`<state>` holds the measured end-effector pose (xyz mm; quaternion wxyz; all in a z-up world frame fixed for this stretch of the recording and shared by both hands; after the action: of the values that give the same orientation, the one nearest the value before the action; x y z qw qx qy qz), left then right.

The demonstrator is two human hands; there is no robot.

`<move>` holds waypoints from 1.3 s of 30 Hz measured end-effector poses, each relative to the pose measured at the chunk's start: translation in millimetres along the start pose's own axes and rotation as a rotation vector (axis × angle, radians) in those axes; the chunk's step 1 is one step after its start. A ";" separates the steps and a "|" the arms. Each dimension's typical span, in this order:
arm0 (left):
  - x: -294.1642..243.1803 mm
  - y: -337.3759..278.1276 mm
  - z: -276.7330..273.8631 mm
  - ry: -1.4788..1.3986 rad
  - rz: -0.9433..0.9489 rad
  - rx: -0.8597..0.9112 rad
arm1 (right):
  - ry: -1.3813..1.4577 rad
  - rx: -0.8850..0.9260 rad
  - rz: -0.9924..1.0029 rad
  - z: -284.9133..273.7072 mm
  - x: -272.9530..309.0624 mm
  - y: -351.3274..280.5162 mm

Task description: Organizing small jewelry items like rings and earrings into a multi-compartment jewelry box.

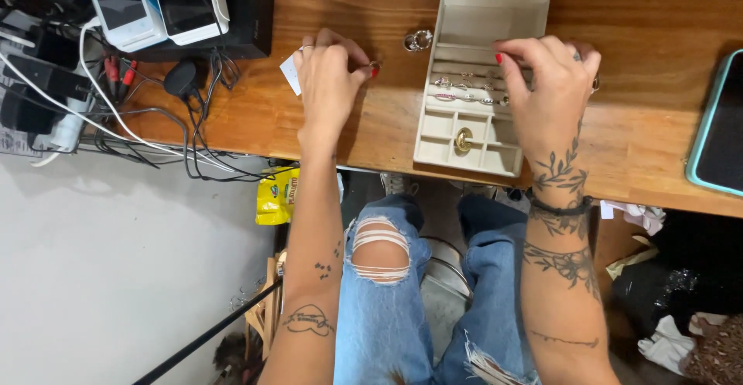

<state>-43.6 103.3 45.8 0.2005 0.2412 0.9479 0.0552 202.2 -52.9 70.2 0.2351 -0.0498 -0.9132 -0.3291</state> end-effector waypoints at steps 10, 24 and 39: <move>-89.3 5.6 1.8 -0.772 0.144 -0.092 | 0.196 0.087 0.027 19.9 25.2 11.0; -65.0 3.0 26.2 -0.475 0.008 -0.079 | 0.056 0.240 0.131 52.7 2.4 12.6; -83.0 -2.5 24.8 -0.775 -0.018 -0.260 | 0.054 0.083 0.073 43.6 17.1 10.2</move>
<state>32.1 61.5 52.1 0.5722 0.2086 0.7893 0.0780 172.4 -18.9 54.6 0.2735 -0.0642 -0.9169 -0.2834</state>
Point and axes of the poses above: each hand's wrist, its own y-axis towards the middle knuckle, its own z-axis out of the palm, x = y × z, the point moved 6 cm from there along y, towards the middle knuckle, and after that the axes turned 5 degrees about z, right-handed, at the moved point
